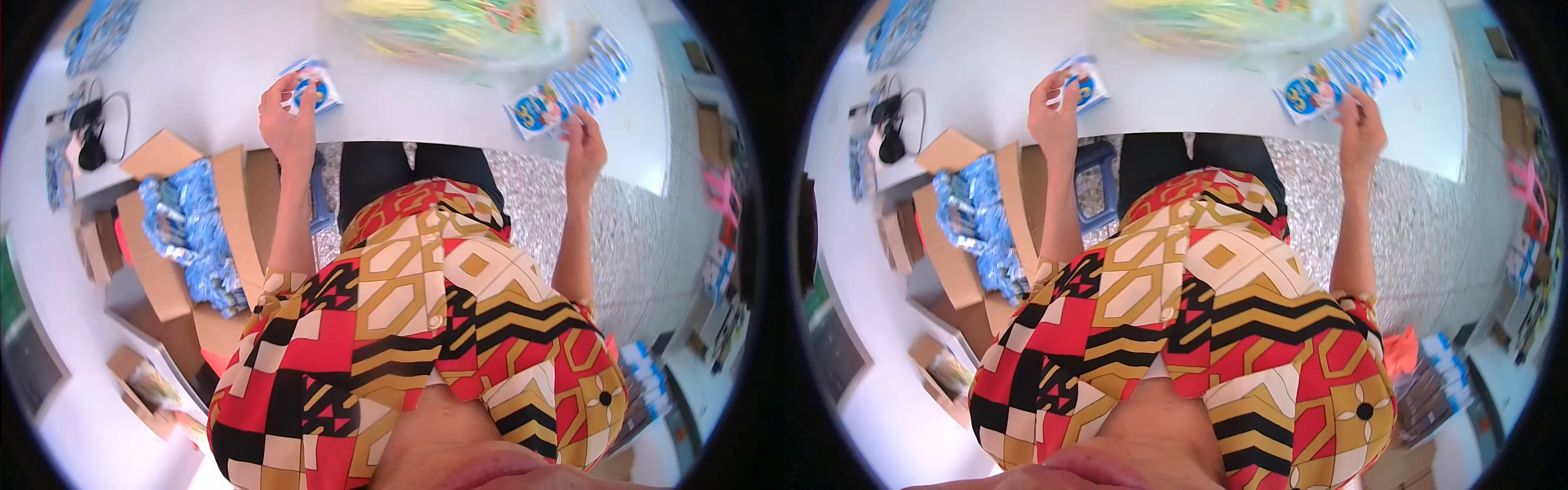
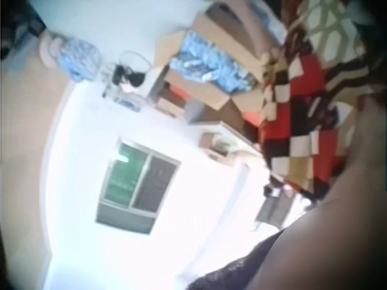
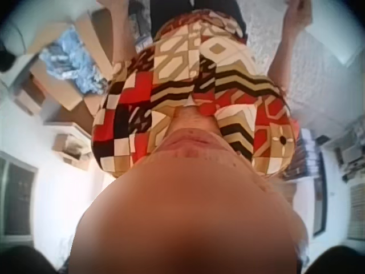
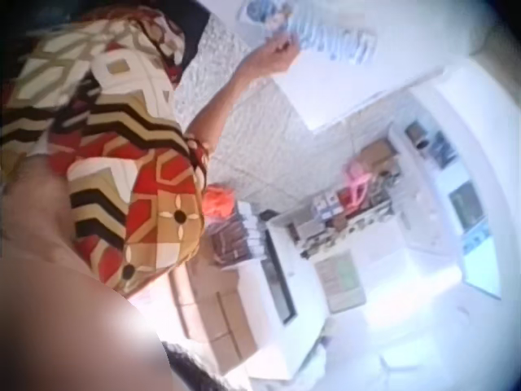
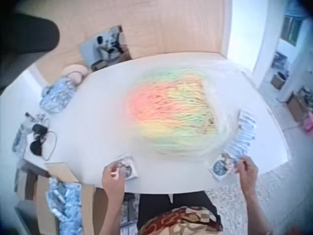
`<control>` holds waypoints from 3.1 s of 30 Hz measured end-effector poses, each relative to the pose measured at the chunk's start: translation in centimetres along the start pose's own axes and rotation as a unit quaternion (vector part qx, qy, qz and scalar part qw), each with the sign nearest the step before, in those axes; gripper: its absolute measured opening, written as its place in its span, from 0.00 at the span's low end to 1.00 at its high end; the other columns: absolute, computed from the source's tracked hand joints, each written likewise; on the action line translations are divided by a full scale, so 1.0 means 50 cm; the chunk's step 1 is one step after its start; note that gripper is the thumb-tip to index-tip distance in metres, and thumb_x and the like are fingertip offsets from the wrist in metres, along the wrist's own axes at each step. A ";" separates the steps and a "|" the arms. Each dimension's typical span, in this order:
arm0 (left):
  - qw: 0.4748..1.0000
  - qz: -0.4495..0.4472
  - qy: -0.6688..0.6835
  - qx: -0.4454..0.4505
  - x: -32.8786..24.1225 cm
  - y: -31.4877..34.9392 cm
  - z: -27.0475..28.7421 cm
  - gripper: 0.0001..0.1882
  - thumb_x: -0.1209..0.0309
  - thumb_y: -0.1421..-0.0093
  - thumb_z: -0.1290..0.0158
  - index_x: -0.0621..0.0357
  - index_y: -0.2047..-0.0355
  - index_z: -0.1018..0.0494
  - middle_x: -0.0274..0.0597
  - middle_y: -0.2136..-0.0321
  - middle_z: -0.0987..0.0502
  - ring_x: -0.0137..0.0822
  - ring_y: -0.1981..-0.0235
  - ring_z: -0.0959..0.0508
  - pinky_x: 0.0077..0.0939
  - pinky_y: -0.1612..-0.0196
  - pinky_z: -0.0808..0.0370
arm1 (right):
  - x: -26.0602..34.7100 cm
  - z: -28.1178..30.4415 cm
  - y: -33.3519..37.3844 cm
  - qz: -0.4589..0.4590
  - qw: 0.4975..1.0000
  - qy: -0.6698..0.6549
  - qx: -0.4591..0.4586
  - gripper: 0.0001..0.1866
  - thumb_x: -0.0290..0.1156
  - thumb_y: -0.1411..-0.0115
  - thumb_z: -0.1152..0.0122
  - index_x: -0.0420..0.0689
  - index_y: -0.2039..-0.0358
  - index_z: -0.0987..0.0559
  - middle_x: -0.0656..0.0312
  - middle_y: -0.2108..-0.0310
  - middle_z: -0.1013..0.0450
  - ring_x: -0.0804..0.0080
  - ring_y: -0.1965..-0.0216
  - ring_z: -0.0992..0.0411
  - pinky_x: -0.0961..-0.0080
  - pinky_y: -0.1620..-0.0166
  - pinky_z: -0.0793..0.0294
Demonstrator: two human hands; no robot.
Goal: Placing bunches of colored plastic strands into individual plastic containers.
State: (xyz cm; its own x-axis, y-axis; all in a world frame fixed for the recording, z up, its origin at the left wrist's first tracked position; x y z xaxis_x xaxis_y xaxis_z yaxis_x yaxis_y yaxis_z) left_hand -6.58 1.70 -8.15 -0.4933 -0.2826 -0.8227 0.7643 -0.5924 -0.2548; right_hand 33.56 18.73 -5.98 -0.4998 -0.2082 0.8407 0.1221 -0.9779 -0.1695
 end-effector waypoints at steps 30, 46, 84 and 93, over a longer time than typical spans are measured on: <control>0.990 -0.001 -0.054 -0.130 0.095 0.005 0.010 0.19 0.69 0.59 0.36 0.58 0.65 0.27 0.38 0.61 0.28 0.41 0.60 0.31 0.36 0.56 0.38 | 0.308 -0.383 0.139 0.340 0.897 -0.042 0.279 0.11 0.13 0.50 0.43 0.40 0.67 0.22 0.58 0.62 0.29 0.70 0.70 0.28 0.80 0.70 0.28; 0.903 0.044 0.426 0.043 -0.066 0.000 0.054 0.10 0.81 0.50 0.41 0.64 0.68 0.30 0.37 0.70 0.24 0.23 0.68 0.26 0.15 0.64 0.28 | 0.353 -0.419 0.020 0.146 0.889 -0.246 0.358 0.10 0.28 0.41 0.45 0.40 0.59 0.26 0.60 0.62 0.28 0.78 0.65 0.30 0.81 0.64 0.28; 0.779 0.184 0.499 0.332 -0.181 0.024 -0.032 0.12 0.68 0.39 0.51 0.64 0.59 0.29 0.46 0.67 0.21 0.34 0.66 0.20 0.26 0.62 0.22 | 0.408 -0.317 -0.025 0.303 0.889 -0.090 0.330 0.08 0.32 0.40 0.44 0.40 0.68 0.24 0.67 0.75 0.28 0.83 0.73 0.32 0.83 0.68 0.32; 0.848 0.166 0.439 0.245 -0.165 0.027 -0.020 0.10 0.72 0.45 0.42 0.61 0.63 0.25 0.37 0.69 0.21 0.25 0.69 0.22 0.19 0.65 0.24 | 0.406 -0.338 -0.023 0.237 0.878 -0.051 0.413 0.08 0.32 0.41 0.43 0.40 0.70 0.24 0.66 0.76 0.28 0.84 0.74 0.31 0.83 0.70 0.32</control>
State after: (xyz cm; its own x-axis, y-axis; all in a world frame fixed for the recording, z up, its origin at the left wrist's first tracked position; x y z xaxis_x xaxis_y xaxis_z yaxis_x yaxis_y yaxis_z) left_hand -1.05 3.99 -2.22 0.3794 0.0470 -0.9240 0.4293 -0.8936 0.1308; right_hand 8.81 15.33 2.59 -0.1514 -0.5443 0.8251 0.8966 -0.4271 -0.1173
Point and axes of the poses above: each hand's wrist, its own y-axis away from the middle knuckle, its own z-axis out of the back of the hand, x = y × z, the point moved 4 cm from there along -y, towards the middle knuckle
